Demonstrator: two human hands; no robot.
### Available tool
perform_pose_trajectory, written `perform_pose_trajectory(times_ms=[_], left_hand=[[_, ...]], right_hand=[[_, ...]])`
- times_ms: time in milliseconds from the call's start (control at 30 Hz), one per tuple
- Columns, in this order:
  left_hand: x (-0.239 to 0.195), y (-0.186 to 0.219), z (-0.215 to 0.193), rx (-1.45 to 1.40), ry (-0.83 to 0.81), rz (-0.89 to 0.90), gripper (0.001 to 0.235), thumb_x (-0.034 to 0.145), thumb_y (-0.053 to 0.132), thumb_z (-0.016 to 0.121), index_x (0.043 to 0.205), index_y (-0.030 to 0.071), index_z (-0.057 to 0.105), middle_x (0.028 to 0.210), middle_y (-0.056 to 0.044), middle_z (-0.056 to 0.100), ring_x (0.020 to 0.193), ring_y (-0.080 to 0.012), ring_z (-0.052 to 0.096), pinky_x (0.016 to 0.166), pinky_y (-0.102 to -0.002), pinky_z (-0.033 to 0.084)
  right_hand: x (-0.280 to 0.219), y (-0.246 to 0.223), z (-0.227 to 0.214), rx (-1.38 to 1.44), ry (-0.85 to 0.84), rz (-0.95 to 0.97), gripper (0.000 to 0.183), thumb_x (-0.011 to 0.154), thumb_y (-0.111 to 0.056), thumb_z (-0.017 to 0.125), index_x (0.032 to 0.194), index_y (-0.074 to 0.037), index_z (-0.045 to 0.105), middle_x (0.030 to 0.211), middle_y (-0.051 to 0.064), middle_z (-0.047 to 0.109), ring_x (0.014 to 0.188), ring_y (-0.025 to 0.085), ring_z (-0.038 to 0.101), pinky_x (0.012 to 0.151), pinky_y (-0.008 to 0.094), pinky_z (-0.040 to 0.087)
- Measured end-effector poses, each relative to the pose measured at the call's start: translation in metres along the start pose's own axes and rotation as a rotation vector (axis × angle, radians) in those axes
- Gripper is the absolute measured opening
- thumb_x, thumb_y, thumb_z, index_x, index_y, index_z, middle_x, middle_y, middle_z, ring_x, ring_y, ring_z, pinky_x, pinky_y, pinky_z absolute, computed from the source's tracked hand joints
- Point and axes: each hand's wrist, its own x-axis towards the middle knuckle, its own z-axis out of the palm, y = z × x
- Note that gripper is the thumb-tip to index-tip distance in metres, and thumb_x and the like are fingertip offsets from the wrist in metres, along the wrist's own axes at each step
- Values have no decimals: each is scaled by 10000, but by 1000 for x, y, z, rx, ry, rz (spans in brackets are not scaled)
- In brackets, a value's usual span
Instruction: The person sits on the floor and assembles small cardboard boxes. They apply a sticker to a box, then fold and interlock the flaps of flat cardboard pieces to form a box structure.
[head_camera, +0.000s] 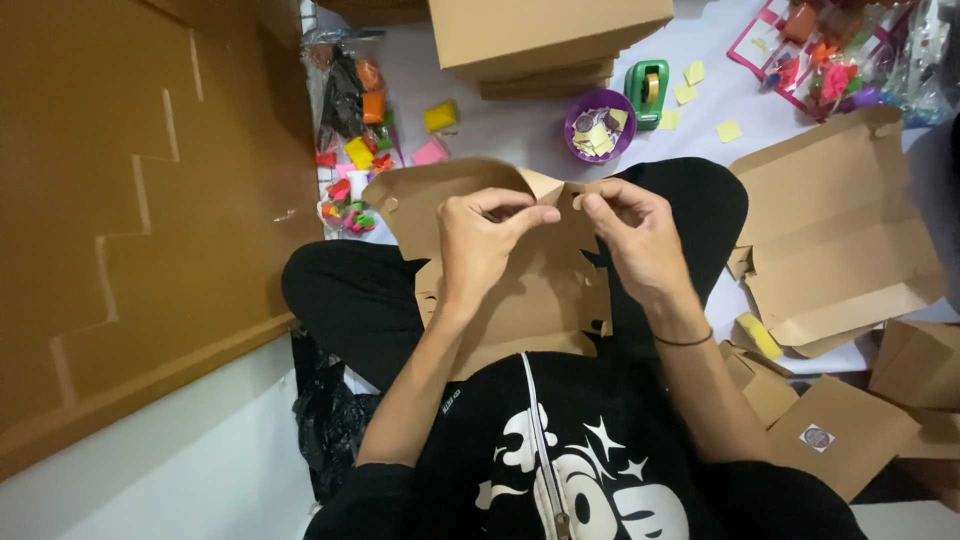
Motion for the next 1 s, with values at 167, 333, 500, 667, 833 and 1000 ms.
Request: perform_pose_trajectory(times_ms=[167, 333, 500, 667, 833, 1000], left_hand=[[2, -20, 6, -10, -25, 141, 119, 834, 302, 839, 844, 190, 803, 776, -45, 735, 748, -123, 691, 702, -278, 531], [0, -9, -5, 29, -41, 233, 131, 850, 254, 814, 759, 170, 771, 646, -65, 631, 606, -172, 625, 609, -281, 494], [1, -12, -10, 37, -53, 296, 184, 862, 246, 797, 711, 162, 733, 600, -75, 575, 566, -169, 573, 583, -281, 468], [3, -11, -13, 80, -107, 295, 144, 850, 274, 807, 769, 160, 771, 648, -138, 645, 637, -293, 673, 627, -320, 513], [3, -7, -14, 51, -106, 257, 105, 821, 269, 831, 800, 171, 798, 670, -141, 688, 665, -291, 707, 644, -309, 521], [-2, -7, -9, 14, -70, 185, 156, 740, 300, 886, 757, 173, 796, 658, -98, 717, 663, -185, 707, 671, -270, 530]], right_hand=[[-4, -7, 21, -113, 44, -196, 110, 1033, -90, 694, 993, 11, 707, 1007, 108, 652, 939, 104, 562, 820, 286, 501], [-5, -7, 32, -159, 68, -355, 100, 1036, -32, 685, 1015, 65, 687, 1019, 158, 599, 974, 180, 623, 883, 349, 557], [-8, -11, 39, -266, 56, -466, 65, 1026, 3, 687, 999, 62, 688, 993, 163, 557, 973, 219, 614, 896, 388, 550], [-9, -16, 41, -372, 62, -544, 60, 1025, -7, 683, 986, 38, 687, 995, 161, 578, 986, 288, 645, 906, 422, 534], [-6, -13, 34, -378, 23, -553, 56, 1005, -11, 706, 968, 30, 698, 982, 178, 610, 972, 307, 649, 909, 432, 520], [-1, -5, 28, -303, -3, -495, 32, 982, 9, 724, 968, 36, 735, 959, 182, 643, 954, 274, 656, 920, 412, 530]])
